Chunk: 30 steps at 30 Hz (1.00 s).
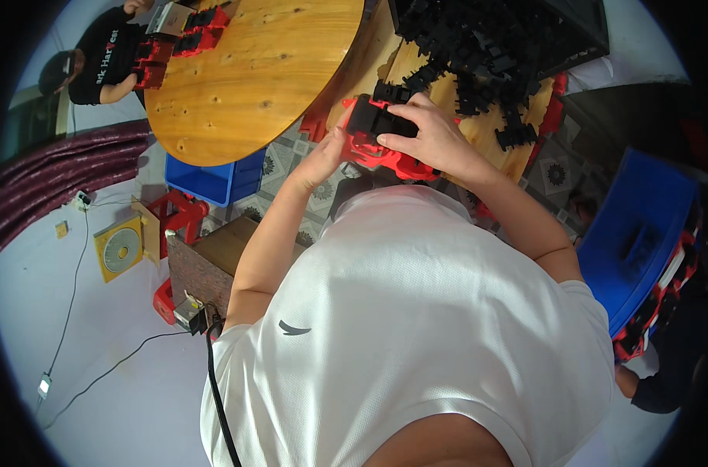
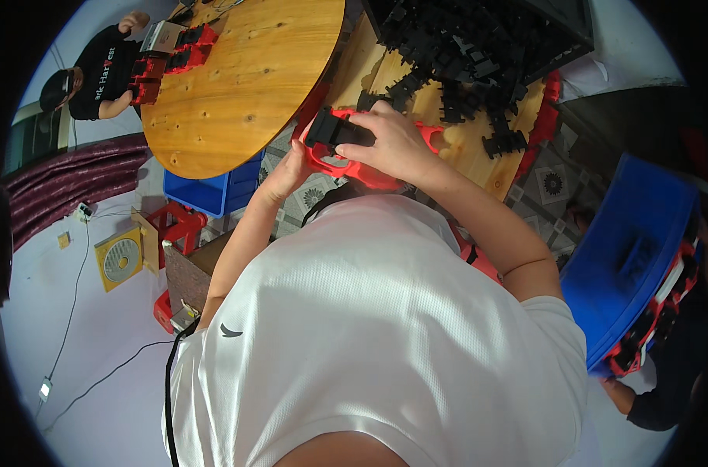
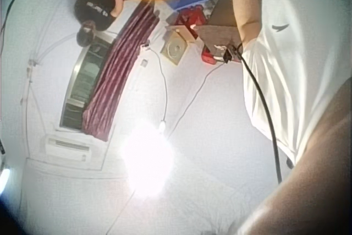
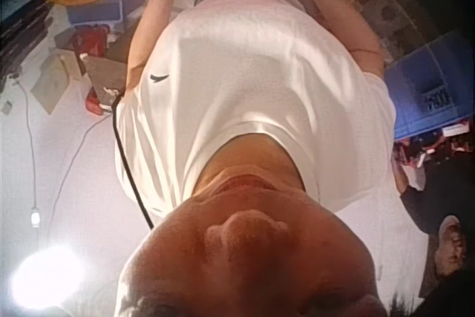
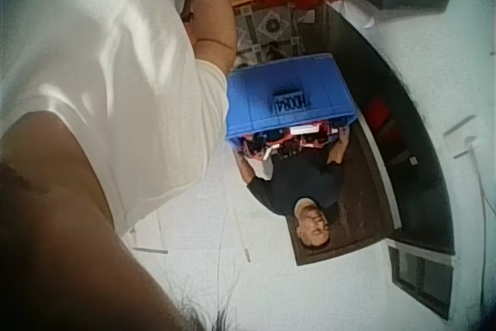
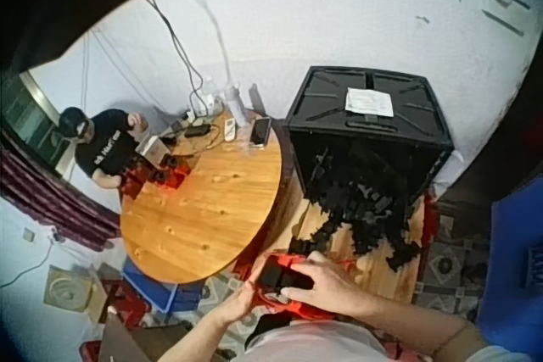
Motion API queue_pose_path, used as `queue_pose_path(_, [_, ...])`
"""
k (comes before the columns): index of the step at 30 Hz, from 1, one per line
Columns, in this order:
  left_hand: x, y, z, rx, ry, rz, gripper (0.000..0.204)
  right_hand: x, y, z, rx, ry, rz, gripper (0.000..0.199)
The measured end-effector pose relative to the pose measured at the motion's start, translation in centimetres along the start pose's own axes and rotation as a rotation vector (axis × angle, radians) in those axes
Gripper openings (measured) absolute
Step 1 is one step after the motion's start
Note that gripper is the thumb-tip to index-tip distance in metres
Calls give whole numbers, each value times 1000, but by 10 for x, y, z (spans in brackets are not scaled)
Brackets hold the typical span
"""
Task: The person separates red plastic casings from a stack and fits black plastic components into them by hand. The person places the assembled casings onto a round table and moves them to another table.
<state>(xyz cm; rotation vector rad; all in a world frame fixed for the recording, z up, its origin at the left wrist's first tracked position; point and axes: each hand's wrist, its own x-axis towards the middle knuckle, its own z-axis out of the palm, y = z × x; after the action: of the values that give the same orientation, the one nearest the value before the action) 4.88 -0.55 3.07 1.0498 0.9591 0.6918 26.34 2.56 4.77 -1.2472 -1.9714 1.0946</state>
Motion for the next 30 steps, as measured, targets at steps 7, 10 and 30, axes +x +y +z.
queue_pose_path(7, [5, -7, -5, -358, 44, -305, 56, -9, -11, 4, -165, -185, 7, 54])
queue_pose_path(10, [7, -11, -1, -383, 129, -227, 41, -12, -3, 6, -178, -158, -43, 54])
queue_pose_path(30, [-13, 19, -20, -324, 197, -30, 52, 0, 39, -20, 192, 40, 177, 34])
